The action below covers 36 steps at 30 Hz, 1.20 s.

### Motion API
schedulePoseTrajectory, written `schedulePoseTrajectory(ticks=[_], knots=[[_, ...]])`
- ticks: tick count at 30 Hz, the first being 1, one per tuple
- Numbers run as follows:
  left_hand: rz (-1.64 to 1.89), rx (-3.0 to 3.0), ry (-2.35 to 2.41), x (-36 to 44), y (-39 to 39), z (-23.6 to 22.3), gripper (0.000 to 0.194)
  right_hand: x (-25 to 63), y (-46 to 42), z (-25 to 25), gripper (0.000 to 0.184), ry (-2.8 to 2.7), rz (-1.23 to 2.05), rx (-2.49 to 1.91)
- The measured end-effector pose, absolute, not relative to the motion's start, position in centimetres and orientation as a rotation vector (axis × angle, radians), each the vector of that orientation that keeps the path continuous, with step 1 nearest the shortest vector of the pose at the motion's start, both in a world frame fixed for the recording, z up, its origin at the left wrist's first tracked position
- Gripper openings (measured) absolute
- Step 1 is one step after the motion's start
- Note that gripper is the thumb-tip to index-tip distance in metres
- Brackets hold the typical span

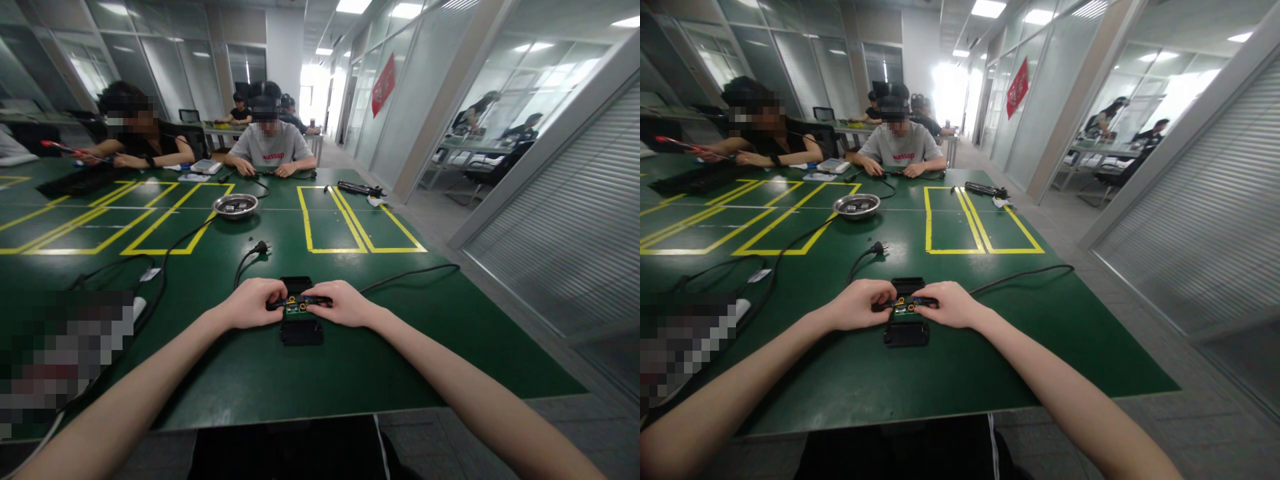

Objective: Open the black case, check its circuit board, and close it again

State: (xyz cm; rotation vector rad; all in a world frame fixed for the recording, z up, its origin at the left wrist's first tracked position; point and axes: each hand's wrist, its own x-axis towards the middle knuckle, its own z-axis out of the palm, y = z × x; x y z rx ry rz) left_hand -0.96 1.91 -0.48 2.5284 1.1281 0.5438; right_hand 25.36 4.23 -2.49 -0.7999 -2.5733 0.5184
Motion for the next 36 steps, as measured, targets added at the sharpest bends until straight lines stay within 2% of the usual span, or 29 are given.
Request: schedulePoseTrajectory(ticks=[3,15,27,36], knots=[[0.555,2.523,1.133,-0.95,1.85,-0.50,0.015,25.40,4.21,-2.48,0.029,-2.574,0.522,-0.811],[0.578,2.531,1.089,-1.00,1.83,-0.54,0.007,25.62,4.04,-2.38,0.033,-2.561,0.533,-0.789],[0.601,2.431,1.074,-0.82,1.49,-0.18,0.019,25.70,3.97,-2.08,0.032,-2.568,0.527,-0.797],[0.638,2.221,1.039,-0.68,1.43,-0.35,0.013,25.81,3.78,-2.02,0.031,-2.512,0.496,-0.740]])
